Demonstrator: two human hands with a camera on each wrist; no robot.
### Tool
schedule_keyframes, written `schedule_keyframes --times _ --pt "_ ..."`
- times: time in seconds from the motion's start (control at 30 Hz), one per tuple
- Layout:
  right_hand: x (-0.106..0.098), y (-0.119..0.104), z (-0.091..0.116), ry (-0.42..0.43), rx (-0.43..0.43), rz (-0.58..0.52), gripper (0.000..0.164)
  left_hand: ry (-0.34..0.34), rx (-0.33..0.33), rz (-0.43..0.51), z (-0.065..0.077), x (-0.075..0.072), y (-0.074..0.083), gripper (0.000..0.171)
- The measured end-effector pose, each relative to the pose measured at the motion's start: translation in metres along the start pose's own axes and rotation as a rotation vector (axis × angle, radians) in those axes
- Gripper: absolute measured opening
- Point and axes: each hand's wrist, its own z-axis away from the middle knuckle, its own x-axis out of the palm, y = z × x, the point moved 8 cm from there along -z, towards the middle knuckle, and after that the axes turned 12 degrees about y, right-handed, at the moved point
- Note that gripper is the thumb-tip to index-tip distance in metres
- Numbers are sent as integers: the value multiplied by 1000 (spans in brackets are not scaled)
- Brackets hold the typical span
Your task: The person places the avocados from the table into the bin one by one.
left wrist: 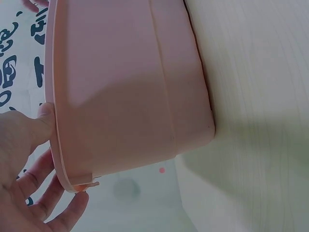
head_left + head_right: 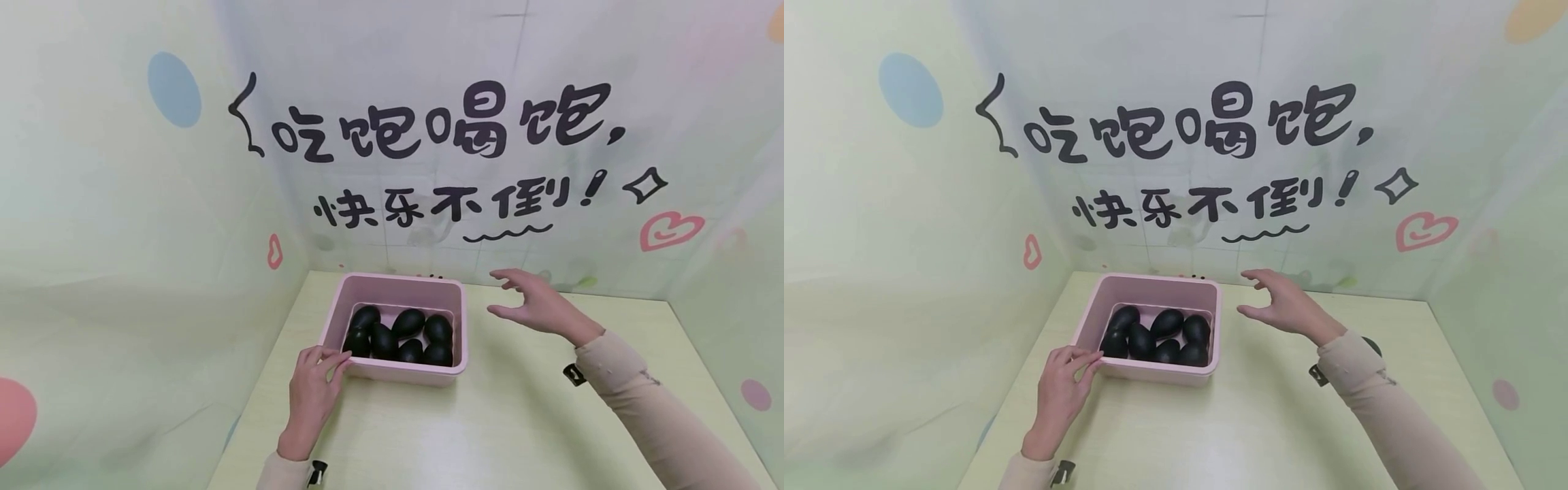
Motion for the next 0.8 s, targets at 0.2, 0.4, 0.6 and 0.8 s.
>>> schedule_keyframes --times 0.2,0.4,0.6,0.8 --pt "-4 12 6 31 36 -20 68 -5 -1 1 0 0 0 20" --pt "-8 23 11 55 74 -22 69 -9 -3 1 -2 1 1 20" --pt "-10 32 19 67 95 -49 70 -7 3 4 -3 0 1 20" --pt "-11 45 26 89 100 -54 70 -4 -2 5 -3 0 0 20"
